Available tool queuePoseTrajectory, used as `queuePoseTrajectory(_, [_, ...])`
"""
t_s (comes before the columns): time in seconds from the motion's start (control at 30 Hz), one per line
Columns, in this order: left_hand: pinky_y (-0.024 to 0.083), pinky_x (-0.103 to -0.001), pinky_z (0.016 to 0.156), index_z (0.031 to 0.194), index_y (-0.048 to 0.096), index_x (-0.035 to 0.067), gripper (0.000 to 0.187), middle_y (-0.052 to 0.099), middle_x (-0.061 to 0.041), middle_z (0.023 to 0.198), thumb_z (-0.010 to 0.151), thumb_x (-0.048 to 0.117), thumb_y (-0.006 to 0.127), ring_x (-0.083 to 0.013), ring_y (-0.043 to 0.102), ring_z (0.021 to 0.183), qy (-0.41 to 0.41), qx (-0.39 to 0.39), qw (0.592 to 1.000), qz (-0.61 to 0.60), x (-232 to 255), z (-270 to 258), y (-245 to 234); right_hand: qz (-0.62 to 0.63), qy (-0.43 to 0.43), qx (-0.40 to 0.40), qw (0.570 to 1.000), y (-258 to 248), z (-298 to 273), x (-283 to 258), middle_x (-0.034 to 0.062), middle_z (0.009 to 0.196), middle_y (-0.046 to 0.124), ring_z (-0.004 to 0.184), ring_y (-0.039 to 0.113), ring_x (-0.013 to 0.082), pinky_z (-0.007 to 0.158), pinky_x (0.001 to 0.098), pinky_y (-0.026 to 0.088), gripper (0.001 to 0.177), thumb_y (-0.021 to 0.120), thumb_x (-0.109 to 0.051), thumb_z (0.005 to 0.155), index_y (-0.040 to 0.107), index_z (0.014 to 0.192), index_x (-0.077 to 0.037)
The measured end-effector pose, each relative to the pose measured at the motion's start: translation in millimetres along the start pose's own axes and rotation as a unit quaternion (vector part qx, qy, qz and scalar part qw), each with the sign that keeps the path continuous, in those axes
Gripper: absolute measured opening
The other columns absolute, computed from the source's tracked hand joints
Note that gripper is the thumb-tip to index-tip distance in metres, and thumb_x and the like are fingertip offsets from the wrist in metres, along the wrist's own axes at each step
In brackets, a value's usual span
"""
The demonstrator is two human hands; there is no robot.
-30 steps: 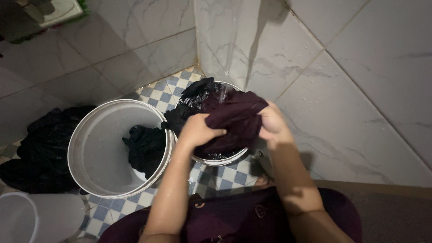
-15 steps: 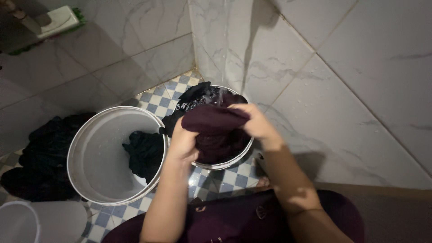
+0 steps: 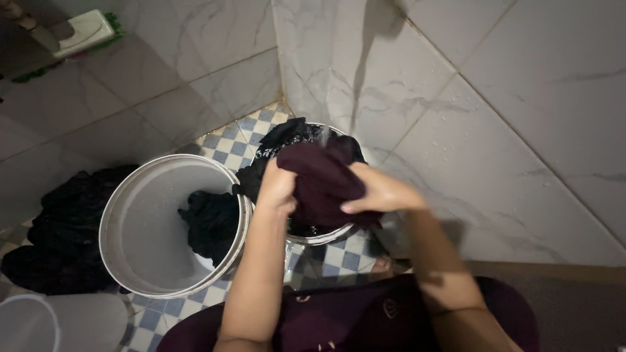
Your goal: The person is hand-washing dark-colored clothes in a white bucket under running water. They repeatedly submerge, scrub, and wring out the garments, transferring them between two buckets.
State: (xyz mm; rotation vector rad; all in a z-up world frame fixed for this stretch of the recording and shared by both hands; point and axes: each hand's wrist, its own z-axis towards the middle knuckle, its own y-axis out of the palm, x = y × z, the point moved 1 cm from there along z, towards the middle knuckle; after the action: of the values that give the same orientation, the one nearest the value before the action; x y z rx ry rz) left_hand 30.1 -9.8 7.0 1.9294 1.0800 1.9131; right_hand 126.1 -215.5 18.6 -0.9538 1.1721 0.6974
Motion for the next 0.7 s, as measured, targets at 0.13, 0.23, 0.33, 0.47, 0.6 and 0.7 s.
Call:
queuePoseTrajectory(0.13, [0.058,-0.034,0.085,0.108,0.072,-0.003,0.021,0.076,-0.011,0.104,0.088,0.003,0.073,-0.0204,0.071,0.093,0.017,-0.035,0.998,-0.039,6.7,-22.0,15.7,0.074,-0.044,0.058,0.995,-2.4,19.6,31.9,0.0123,0.122,0.070,0.111,0.063,0.0146,0.101,0.0319,0.051,0.042,0.074,0.000,0.090,0.065,0.130,0.008])
queuePoseTrajectory(0.23, [0.057,-0.034,0.084,0.109,0.072,0.001,0.039,0.076,-0.012,0.101,0.073,0.011,0.084,-0.0216,0.073,0.090,0.070,-0.116,0.921,0.364,26.6,-28.1,15.7,0.245,0.034,0.191,0.950,-14.2,18.6,46.6,0.0165,0.110,0.072,0.099,0.067,0.0223,0.091,0.0373,0.056,0.026,0.068,0.000,0.096,0.066,0.120,0.011])
queuePoseTrajectory(0.33, [0.054,-0.036,0.085,0.111,0.073,0.008,0.050,0.076,-0.014,0.101,0.066,0.021,0.090,-0.0253,0.071,0.093,0.015,-0.116,0.796,0.594,23.7,-15.6,13.8,0.402,0.036,0.252,0.880,-21.4,8.0,39.7,0.0168,0.108,0.073,0.096,0.071,0.0257,0.089,0.0392,0.059,0.023,0.063,0.002,0.094,0.067,0.115,0.008])
queuePoseTrajectory(0.47, [0.053,-0.042,0.081,0.100,0.081,0.008,0.023,0.075,-0.014,0.107,0.079,0.019,0.082,-0.0340,0.069,0.096,0.113,0.084,0.736,0.663,-0.3,7.6,2.2,0.520,0.041,0.198,0.830,-8.1,0.1,18.8,0.0155,0.112,0.074,0.099,0.072,0.0267,0.092,0.0401,0.058,0.038,0.065,0.001,0.082,0.067,0.119,0.007])
queuePoseTrajectory(0.6, [0.057,-0.037,0.081,0.104,0.075,-0.004,0.024,0.078,-0.013,0.099,0.086,0.012,0.074,-0.0220,0.075,0.090,0.025,0.075,0.978,0.193,-5.2,13.6,-13.7,0.058,0.061,0.121,0.989,6.0,7.5,8.6,0.0086,0.114,0.071,0.108,0.066,0.0213,0.098,0.0356,0.053,0.065,0.078,0.008,0.065,0.065,0.128,-0.002])
queuePoseTrajectory(0.7, [0.059,-0.038,0.081,0.106,0.071,-0.003,0.026,0.076,-0.011,0.100,0.081,0.006,0.074,-0.0238,0.074,0.089,-0.034,0.033,0.997,-0.069,5.6,-3.3,-11.8,-0.179,0.021,0.033,0.983,6.8,19.4,16.2,0.0096,0.114,0.070,0.109,0.062,0.0221,0.099,0.0340,0.050,0.061,0.087,0.002,0.071,0.068,0.129,-0.002])
